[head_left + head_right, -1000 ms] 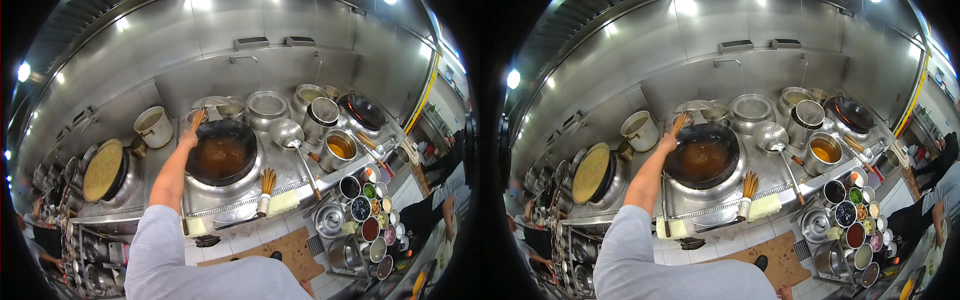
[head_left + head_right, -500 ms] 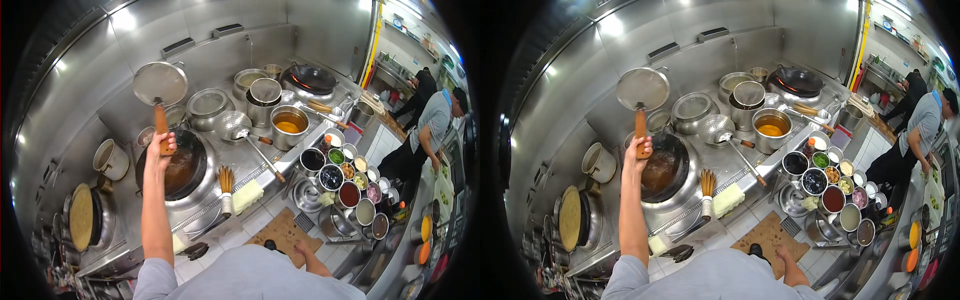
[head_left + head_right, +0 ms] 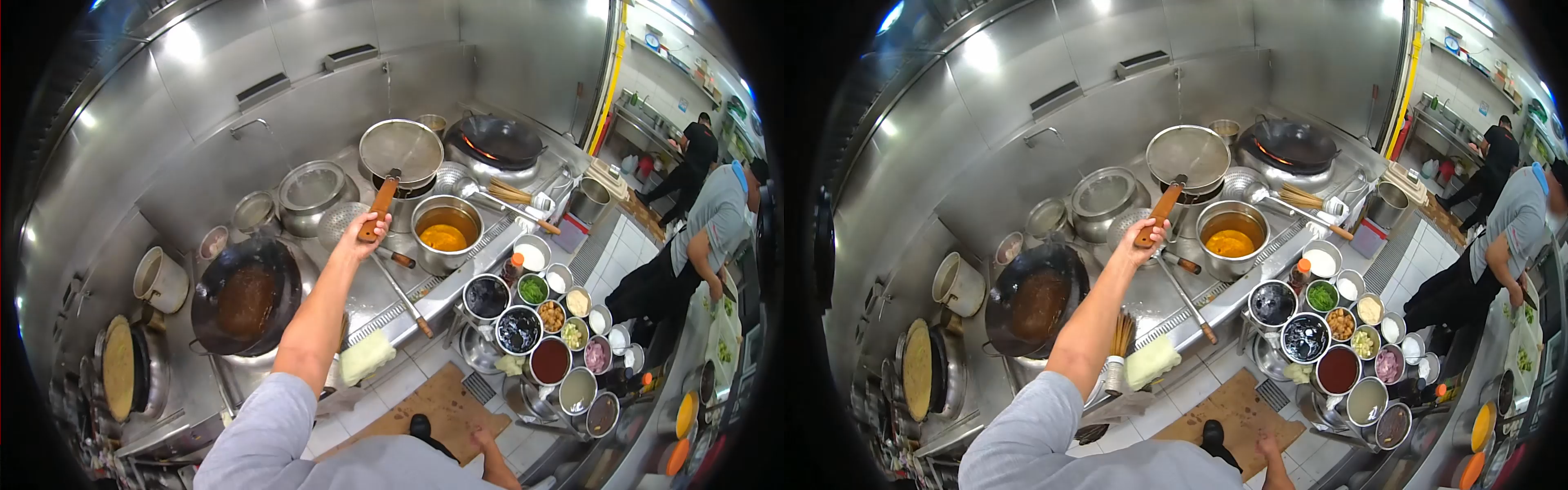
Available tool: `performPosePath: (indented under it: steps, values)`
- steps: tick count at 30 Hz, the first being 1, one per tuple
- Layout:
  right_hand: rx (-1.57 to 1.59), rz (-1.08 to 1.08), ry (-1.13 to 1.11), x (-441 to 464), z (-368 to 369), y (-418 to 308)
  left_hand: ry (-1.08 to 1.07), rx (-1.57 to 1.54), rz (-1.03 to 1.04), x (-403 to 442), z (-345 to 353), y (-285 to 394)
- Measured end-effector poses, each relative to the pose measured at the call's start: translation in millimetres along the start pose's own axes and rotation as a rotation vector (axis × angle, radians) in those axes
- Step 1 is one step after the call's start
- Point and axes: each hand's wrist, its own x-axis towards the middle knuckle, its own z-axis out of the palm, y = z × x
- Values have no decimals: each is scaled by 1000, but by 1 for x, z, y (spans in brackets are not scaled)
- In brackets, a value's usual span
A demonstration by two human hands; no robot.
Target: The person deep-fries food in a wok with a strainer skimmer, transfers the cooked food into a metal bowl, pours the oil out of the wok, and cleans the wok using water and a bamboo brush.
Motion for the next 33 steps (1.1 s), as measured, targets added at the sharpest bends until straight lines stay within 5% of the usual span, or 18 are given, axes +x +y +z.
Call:
performPosePath:
  steps: [6,11,15,21,27,29,30,33]
  values:
    - [184,309,85,-37,-38,51,401,548,-82,17,-25,-2]
    - [24,145,-37,12,-39,53,532,810,-120,4,-21,-15]
    - [-204,-138,73,12,-11,-53,381,478,-199,4,-21,-21]
    - [85,-154,-41,35,7,-120,148,327,-162,40,-37,-35]
    - [-114,-428,41,86,-6,-18,106,380,-140,61,-26,-57]
    - [-77,-135,-48,57,-13,-17,107,11,-202,66,-15,-65]
    - [-79,-140,-50,47,-13,-15,269,-6,-124,65,2,-74]
    - [76,116,-99,29,-15,-18,132,-231,-173,83,-27,-88]
